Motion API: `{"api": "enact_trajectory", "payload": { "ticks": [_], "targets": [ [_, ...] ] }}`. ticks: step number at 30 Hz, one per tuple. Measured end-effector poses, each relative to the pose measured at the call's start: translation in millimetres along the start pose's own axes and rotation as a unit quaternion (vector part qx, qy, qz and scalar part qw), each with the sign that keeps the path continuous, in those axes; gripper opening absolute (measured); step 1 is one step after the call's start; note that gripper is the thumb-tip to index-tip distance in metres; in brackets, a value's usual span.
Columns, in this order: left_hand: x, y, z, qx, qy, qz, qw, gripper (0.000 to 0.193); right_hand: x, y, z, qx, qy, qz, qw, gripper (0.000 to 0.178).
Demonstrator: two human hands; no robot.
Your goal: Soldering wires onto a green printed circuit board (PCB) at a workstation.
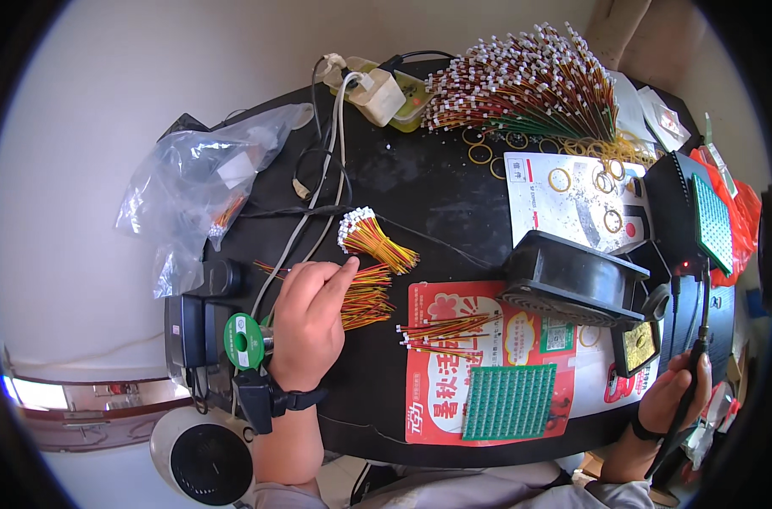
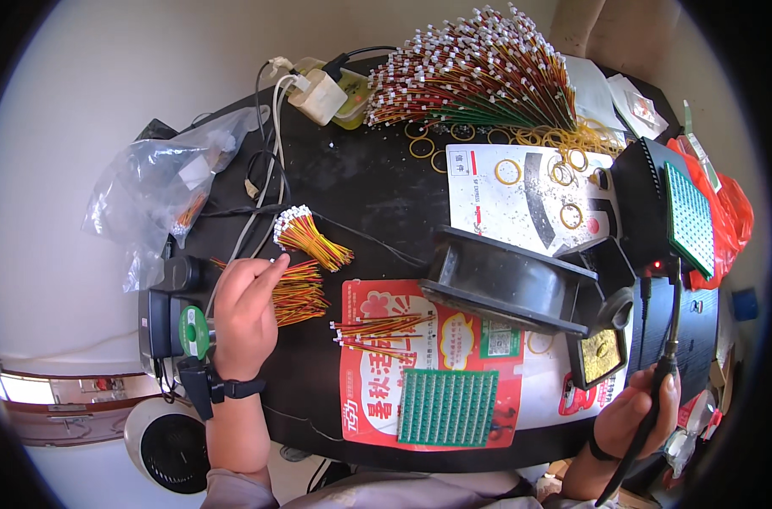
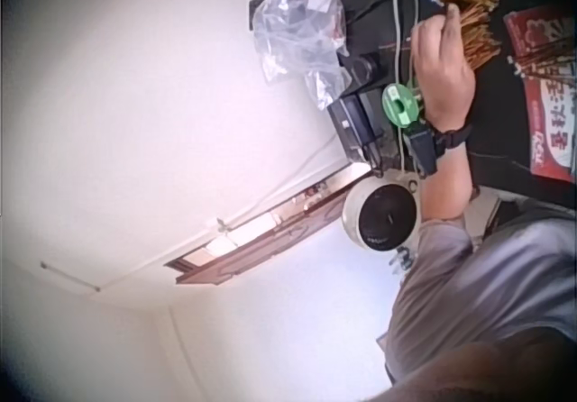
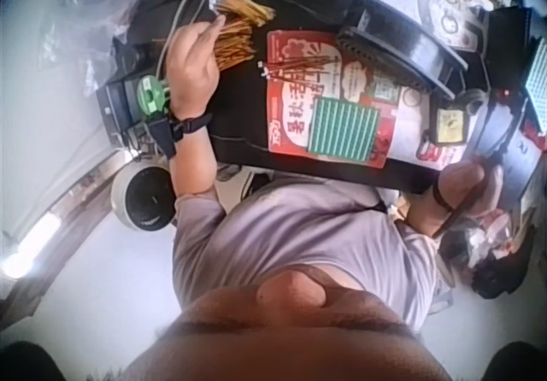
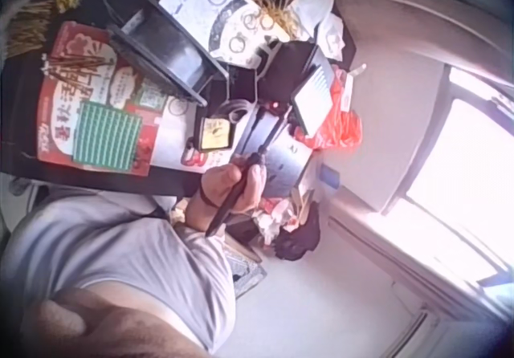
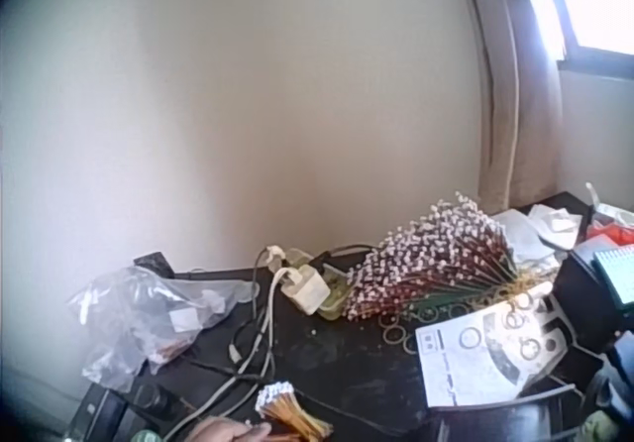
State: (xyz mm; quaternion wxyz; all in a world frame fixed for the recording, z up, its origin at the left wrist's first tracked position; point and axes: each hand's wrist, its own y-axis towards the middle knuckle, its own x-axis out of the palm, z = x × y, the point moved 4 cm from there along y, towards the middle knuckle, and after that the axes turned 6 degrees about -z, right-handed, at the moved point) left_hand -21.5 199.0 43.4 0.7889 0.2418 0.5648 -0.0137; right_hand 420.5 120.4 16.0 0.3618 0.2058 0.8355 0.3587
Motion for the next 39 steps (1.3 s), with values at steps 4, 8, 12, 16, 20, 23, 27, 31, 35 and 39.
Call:
{"api": "enact_trajectory", "payload": {
  "ticks": [4,8,12,16,20,23,27,31,35,39],
  "targets": [
    [0.0,-0.3,0.6,-0.007,-0.022,-0.005,1.000,0.041,1.3,2.8,-1.2,-0.004,-0.021,0.002,1.000,0.033],
    [2.2,-4.5,-2.5,-0.031,-0.056,-0.008,0.998,0.044,3.5,4.1,-2.3,0.003,-0.021,0.011,1.000,0.033],
    [-1.1,-7.7,-4.4,-0.104,-0.120,0.030,0.987,0.041,2.8,4.5,-4.8,0.000,-0.026,0.018,1.000,0.035],
    [-3.0,-8.4,17.8,-0.140,-0.209,0.031,0.967,0.035,6.5,8.1,-8.6,-0.018,-0.042,0.018,0.999,0.037],
    [18.6,-2.0,56.9,-0.004,-0.214,-0.055,0.975,0.042,9.9,11.4,-11.4,-0.021,-0.049,0.016,0.998,0.037],
    [27.5,-1.1,71.4,0.043,-0.194,-0.060,0.978,0.042,7.1,11.5,-10.7,-0.018,-0.045,0.007,0.999,0.037],
    [41.1,-5.8,76.8,0.066,-0.170,-0.068,0.981,0.039,11.1,10.8,-11.9,-0.011,-0.027,0.029,0.999,0.037],
    [45.5,-6.9,77.9,0.083,-0.138,-0.065,0.985,0.040,6.0,6.7,-8.6,-0.002,-0.025,0.019,1.000,0.038],
    [34.0,0.0,79.5,0.071,-0.139,-0.075,0.985,0.043,2.9,5.1,-5.8,-0.007,-0.033,0.008,0.999,0.038],
    [38.7,1.5,76.1,0.067,-0.165,-0.110,0.978,0.044,6.1,5.7,-9.9,-0.001,-0.032,0.019,0.999,0.038]
  ]
}}
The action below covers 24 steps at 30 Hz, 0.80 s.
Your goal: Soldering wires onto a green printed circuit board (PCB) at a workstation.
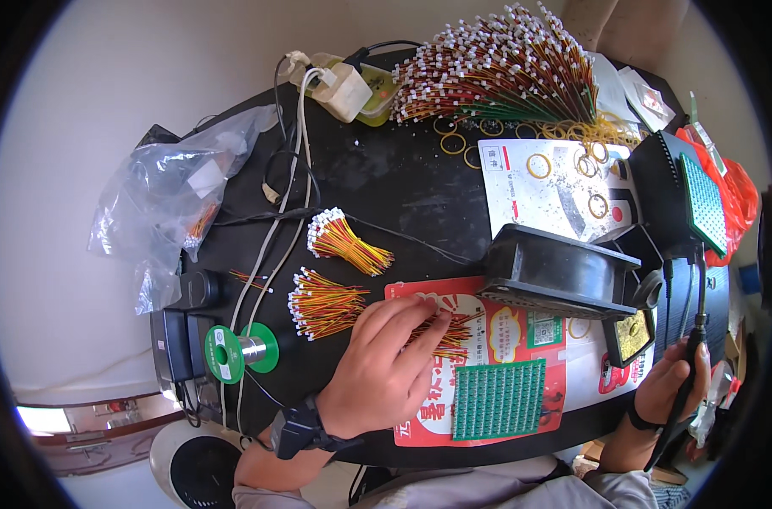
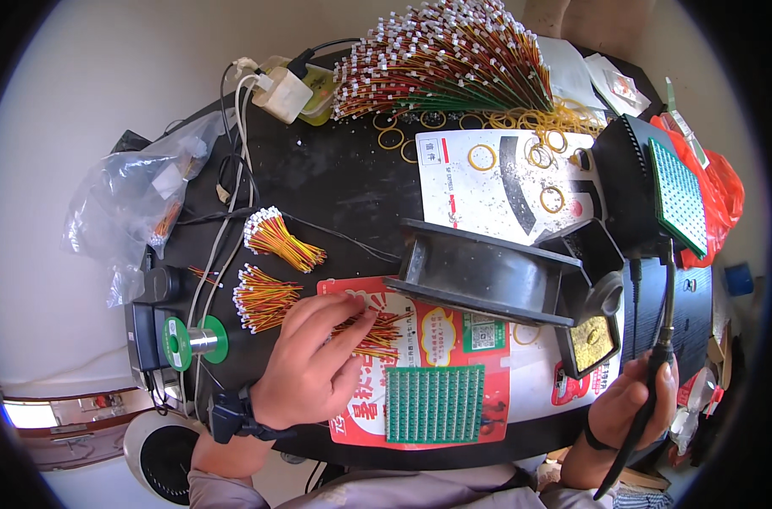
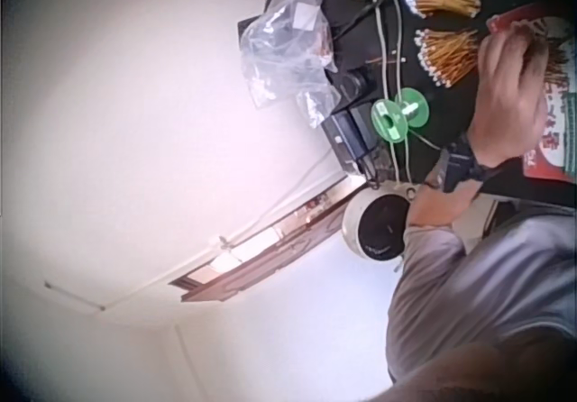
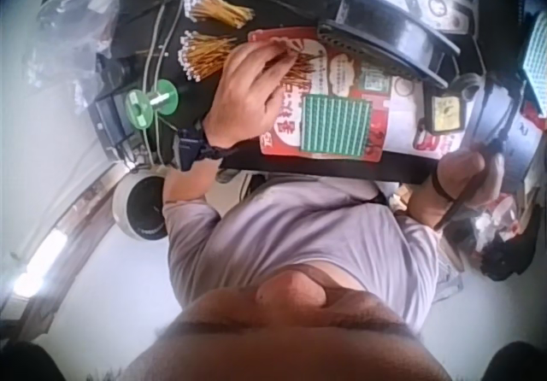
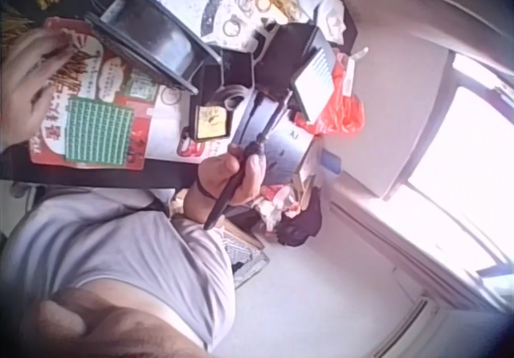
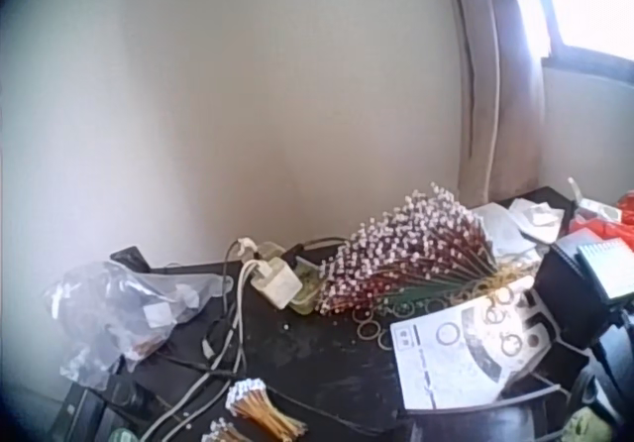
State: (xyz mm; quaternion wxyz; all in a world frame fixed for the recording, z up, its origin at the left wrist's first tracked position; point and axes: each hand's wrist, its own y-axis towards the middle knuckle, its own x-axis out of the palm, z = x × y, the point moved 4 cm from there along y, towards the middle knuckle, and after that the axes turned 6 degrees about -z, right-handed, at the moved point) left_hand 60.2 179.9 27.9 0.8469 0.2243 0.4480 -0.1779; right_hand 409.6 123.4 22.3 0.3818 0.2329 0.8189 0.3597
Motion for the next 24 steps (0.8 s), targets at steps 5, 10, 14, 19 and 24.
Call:
{"api": "enact_trajectory", "payload": {
  "ticks": [5,10,14,19,24],
  "targets": [
    [6.3,-3.5,-6.9,0.012,0.000,0.012,1.000,0.037,-3.6,-0.6,1.0,-0.007,-0.009,-0.005,1.000,0.038],
    [7.8,-0.7,-8.0,0.019,0.003,0.008,1.000,0.031,-6.8,-4.2,4.4,0.017,0.011,0.004,1.000,0.038],
    [4.9,-0.2,-5.2,0.003,0.006,0.009,1.000,0.037,-5.1,-1.7,2.1,0.000,-0.036,-0.002,0.999,0.041],
    [-12.3,-2.6,-0.1,-0.020,0.004,0.008,1.000,0.044,-7.3,-5.4,5.1,0.016,-0.043,0.012,0.999,0.042],
    [-31.2,-20.6,-7.7,-0.077,0.021,-0.009,0.997,0.045,-7.0,-1.4,0.0,0.005,-0.019,0.012,1.000,0.042]
  ]
}}
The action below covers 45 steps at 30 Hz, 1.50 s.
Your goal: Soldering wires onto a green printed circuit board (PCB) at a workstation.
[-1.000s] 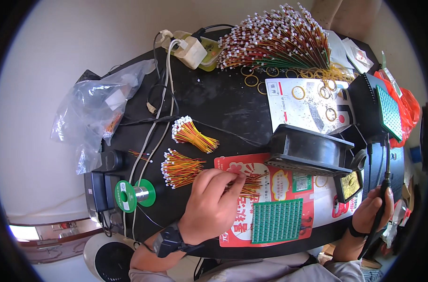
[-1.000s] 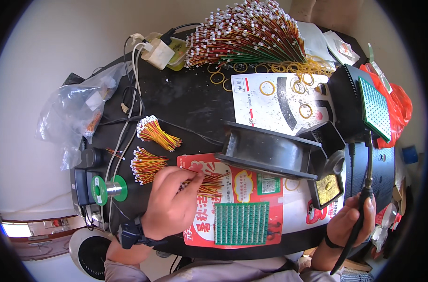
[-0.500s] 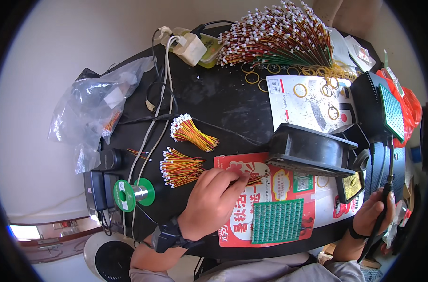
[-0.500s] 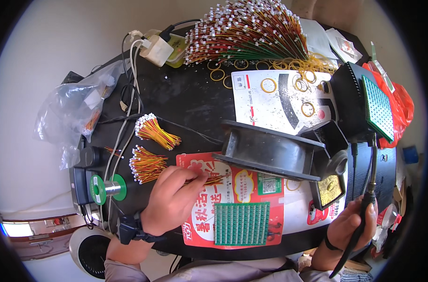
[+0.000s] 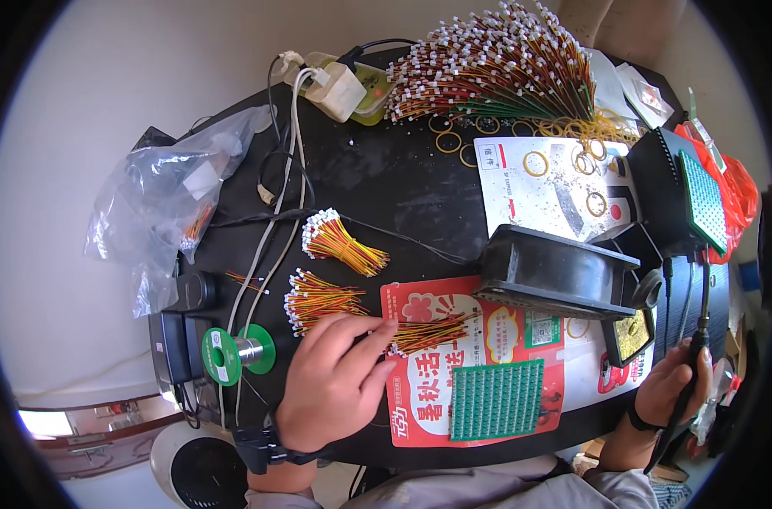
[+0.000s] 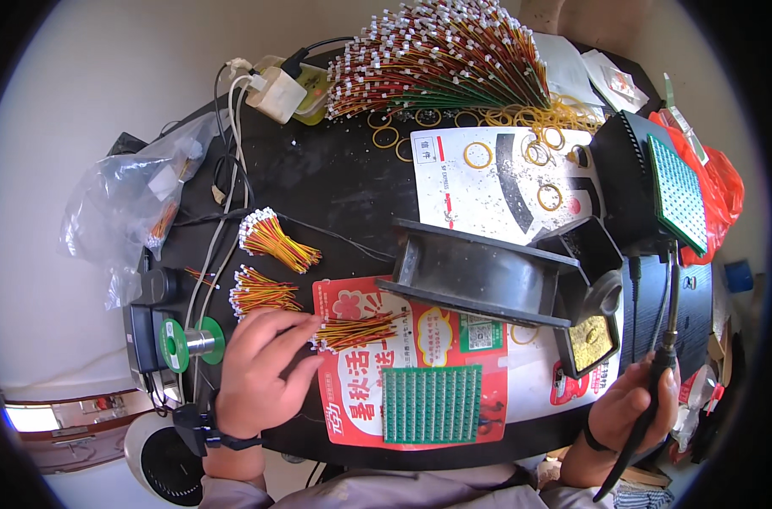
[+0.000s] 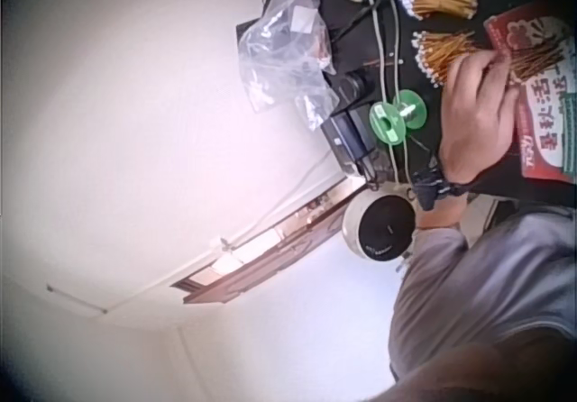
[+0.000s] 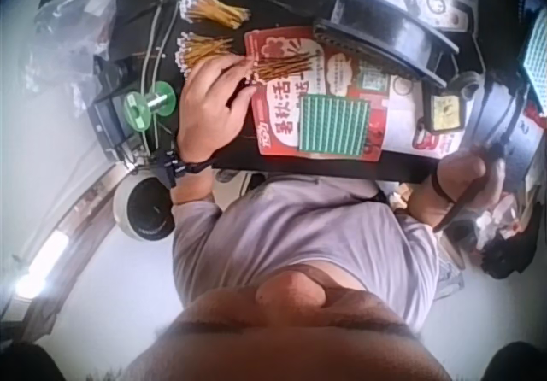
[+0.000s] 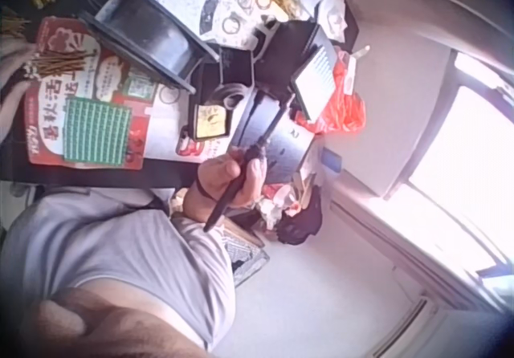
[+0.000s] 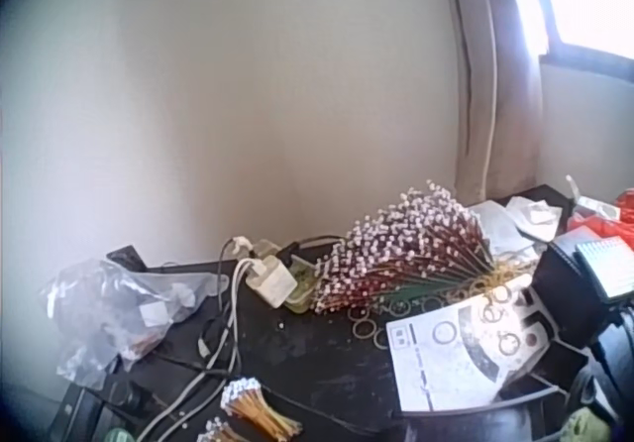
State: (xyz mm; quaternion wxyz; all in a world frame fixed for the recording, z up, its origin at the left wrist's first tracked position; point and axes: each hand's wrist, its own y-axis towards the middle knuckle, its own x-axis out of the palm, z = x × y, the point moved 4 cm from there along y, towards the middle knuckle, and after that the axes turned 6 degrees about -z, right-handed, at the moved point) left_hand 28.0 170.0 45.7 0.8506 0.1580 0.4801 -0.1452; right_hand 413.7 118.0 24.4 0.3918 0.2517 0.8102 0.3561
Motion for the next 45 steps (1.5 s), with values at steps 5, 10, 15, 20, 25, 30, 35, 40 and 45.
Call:
{"api": "enact_trajectory", "payload": {
  "ticks": [5,10,15,20,25,30,35,40,45],
  "targets": [
    [2.5,-4.9,-2.8,-0.062,-0.004,0.017,0.998,0.042,0.0,-0.9,0.4,-0.003,-0.053,-0.008,0.999,0.040],
    [18.2,-3.0,-3.7,-0.096,-0.061,0.005,0.994,0.037,1.7,2.6,-2.6,-0.010,-0.055,-0.005,0.998,0.039],
    [20.1,-1.6,-1.4,-0.085,-0.067,0.025,0.994,0.034,1.1,5.7,-5.5,-0.021,-0.065,-0.026,0.997,0.039],
    [15.8,-1.3,-3.8,-0.070,-0.056,0.062,0.994,0.023,2.0,3.6,-2.7,-0.019,-0.060,-0.026,0.998,0.039],
    [14.0,-0.4,-3.6,-0.069,-0.041,0.066,0.995,0.016,-2.2,4.1,-4.1,-0.021,-0.058,-0.032,0.998,0.039],
    [9.6,0.2,-4.7,-0.074,-0.036,0.077,0.994,0.012,0.6,3.7,-5.5,-0.051,-0.080,-0.012,0.995,0.040],
    [3.9,-4.0,-3.6,-0.074,-0.069,0.113,0.988,0.012,-1.6,0.1,-3.4,-0.036,-0.067,-0.001,0.997,0.042],
    [-16.3,-16.7,0.6,-0.106,-0.142,0.210,0.962,0.015,4.5,5.2,-8.0,-0.021,-0.007,0.000,1.000,0.042],
    [-42.6,-10.5,37.5,-0.047,-0.031,0.128,0.990,0.018,5.9,6.7,-9.5,-0.022,0.014,-0.003,1.000,0.041]
  ]
}}
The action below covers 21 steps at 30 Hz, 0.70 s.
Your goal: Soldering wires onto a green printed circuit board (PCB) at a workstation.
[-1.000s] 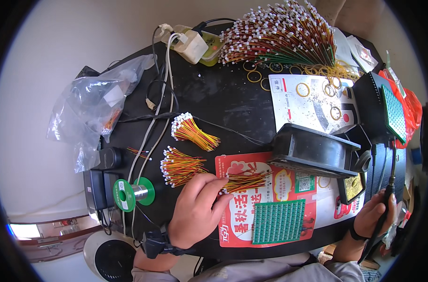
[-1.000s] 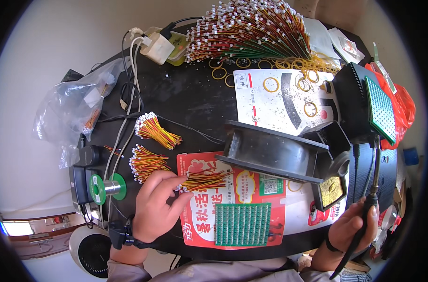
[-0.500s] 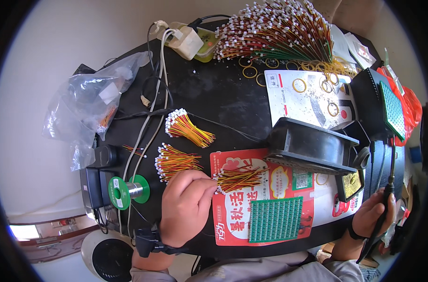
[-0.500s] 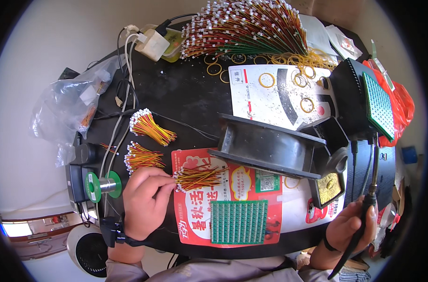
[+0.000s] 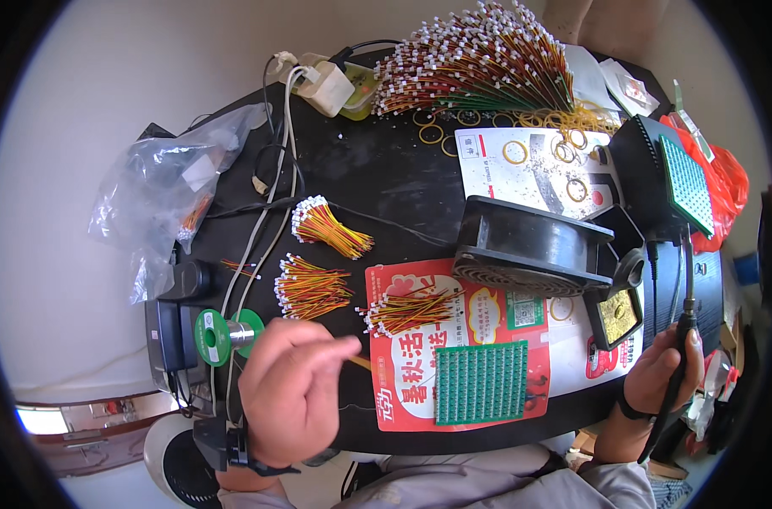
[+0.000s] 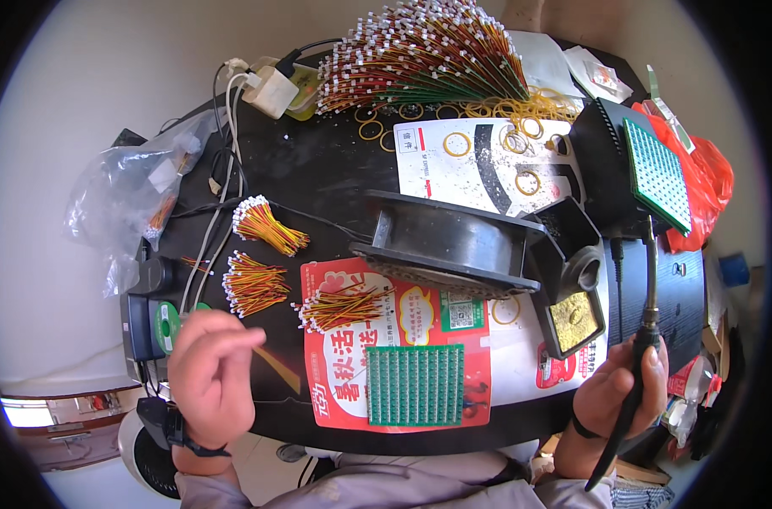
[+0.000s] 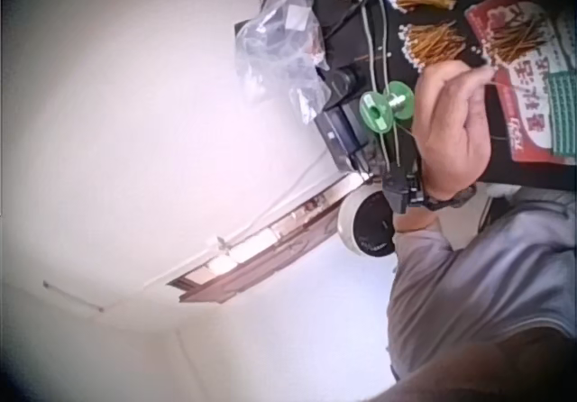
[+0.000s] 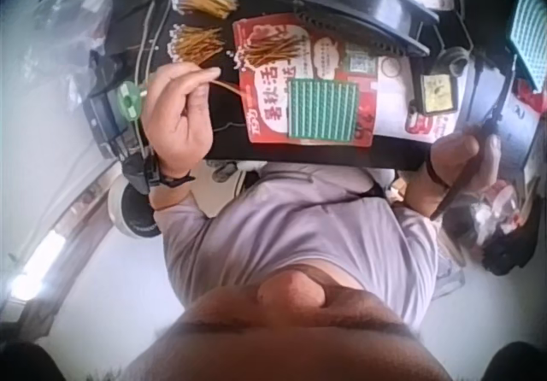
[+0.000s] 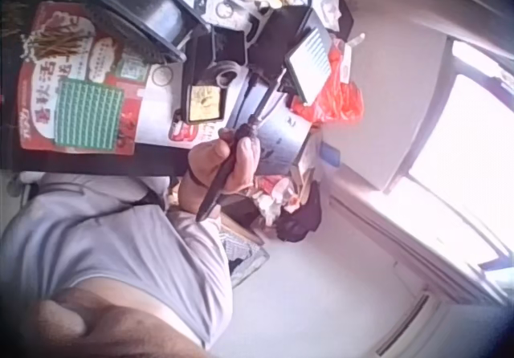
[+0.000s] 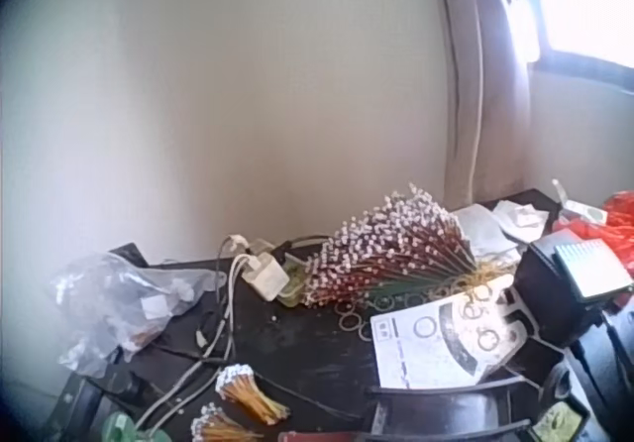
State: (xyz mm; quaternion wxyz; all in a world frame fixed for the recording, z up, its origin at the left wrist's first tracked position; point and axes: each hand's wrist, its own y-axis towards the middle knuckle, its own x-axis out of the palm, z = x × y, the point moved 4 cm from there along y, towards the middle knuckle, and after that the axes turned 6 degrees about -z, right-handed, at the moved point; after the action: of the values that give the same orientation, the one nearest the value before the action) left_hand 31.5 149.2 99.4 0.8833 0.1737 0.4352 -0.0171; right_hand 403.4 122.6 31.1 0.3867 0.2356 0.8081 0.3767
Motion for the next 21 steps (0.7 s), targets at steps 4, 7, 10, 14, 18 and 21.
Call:
{"api": "enact_trajectory", "payload": {
  "ticks": [4,7,10,14,18,21],
  "targets": [
    [16.2,-22.1,22.8,0.018,-0.102,-0.157,0.982,0.017,-1.7,0.9,-0.9,-0.001,0.001,0.005,1.000,0.040],
    [41.3,-48.0,28.6,-0.016,-0.180,-0.231,0.956,0.016,-0.4,3.6,-5.2,0.000,0.004,0.014,1.000,0.040],
    [60.9,-58.5,16.5,-0.070,-0.229,-0.242,0.940,0.009,0.9,3.7,-4.1,-0.006,0.007,0.004,1.000,0.039],
    [54.1,-47.8,-1.4,-0.081,-0.174,-0.127,0.973,0.011,-3.0,1.0,-1.7,-0.020,0.001,-0.018,1.000,0.038],
    [50.3,-32.7,2.6,-0.091,-0.182,-0.108,0.973,0.011,-5.1,1.1,-3.0,-0.024,-0.038,0.009,0.999,0.038],
    [57.3,-22.6,22.2,0.043,-0.167,-0.178,0.969,0.020,-13.5,-5.8,5.4,-0.004,-0.077,0.031,0.997,0.036]
  ]
}}
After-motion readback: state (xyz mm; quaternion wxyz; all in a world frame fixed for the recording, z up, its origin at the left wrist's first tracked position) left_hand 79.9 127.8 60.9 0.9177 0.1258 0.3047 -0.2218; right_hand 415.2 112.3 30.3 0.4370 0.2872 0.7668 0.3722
